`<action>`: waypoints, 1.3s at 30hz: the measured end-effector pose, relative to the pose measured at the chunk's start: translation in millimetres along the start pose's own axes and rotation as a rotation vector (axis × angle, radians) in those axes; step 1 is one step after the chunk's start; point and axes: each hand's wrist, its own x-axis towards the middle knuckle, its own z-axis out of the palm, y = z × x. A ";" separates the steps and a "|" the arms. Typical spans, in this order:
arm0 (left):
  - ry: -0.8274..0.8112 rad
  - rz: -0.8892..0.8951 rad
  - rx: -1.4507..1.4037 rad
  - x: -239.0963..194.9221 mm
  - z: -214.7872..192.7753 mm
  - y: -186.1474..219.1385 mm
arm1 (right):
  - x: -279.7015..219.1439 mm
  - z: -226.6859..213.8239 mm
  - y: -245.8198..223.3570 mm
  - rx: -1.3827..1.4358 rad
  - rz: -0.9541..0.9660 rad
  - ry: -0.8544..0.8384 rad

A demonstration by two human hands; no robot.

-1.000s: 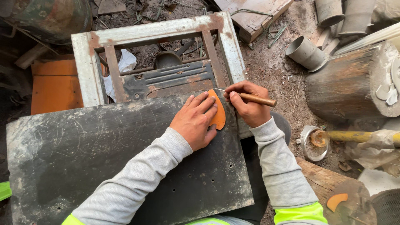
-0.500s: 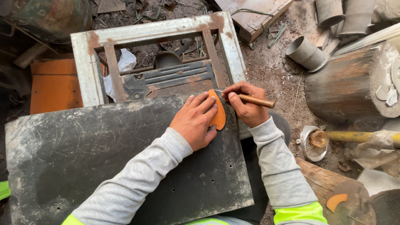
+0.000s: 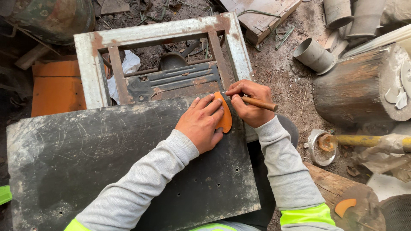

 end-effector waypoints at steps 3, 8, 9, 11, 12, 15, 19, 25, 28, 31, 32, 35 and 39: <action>0.015 0.006 0.007 -1.2 1.0 -0.4 | -2.0 1.6 -2.7 -0.030 -0.016 0.014; 0.017 0.008 0.019 -2.5 4.3 -0.6 | -15.0 1.4 -11.1 -0.070 -0.016 0.028; 0.016 0.010 0.025 -1.7 4.7 -1.0 | -18.4 1.2 -13.6 -0.083 -0.017 0.035; 0.011 0.009 0.028 -0.6 4.8 -0.5 | -25.6 1.2 -19.3 -0.098 -0.008 0.051; 0.007 0.007 0.027 -0.3 4.5 -0.2 | -29.5 1.9 -22.7 -0.099 0.002 0.060; 0.001 0.006 0.028 -0.2 2.8 -0.2 | -39.6 2.6 -33.0 -0.164 0.018 0.078; -0.008 0.007 0.030 -0.4 2.0 0.5 | -54.1 3.7 -48.2 -0.228 0.046 0.093; 0.010 0.001 0.038 0.0 4.1 0.7 | -77.6 8.0 -72.4 -0.279 0.033 0.117; 0.016 -0.001 0.036 -1.8 6.4 0.2 | -93.0 13.9 -80.8 -0.265 0.095 0.128; 0.036 0.009 0.039 0.2 2.9 1.0 | -100.5 9.8 -78.3 -0.130 0.160 0.065; 0.023 0.008 0.028 1.4 1.4 1.7 | -102.7 5.4 -76.6 -0.083 0.178 0.109; 0.009 0.006 0.018 -0.1 -3.4 1.4 | -106.3 -1.2 -72.7 -0.006 0.175 0.156; -0.005 0.035 0.049 5.8 -1.2 -1.0 | -105.6 6.3 -73.4 -0.072 0.112 0.060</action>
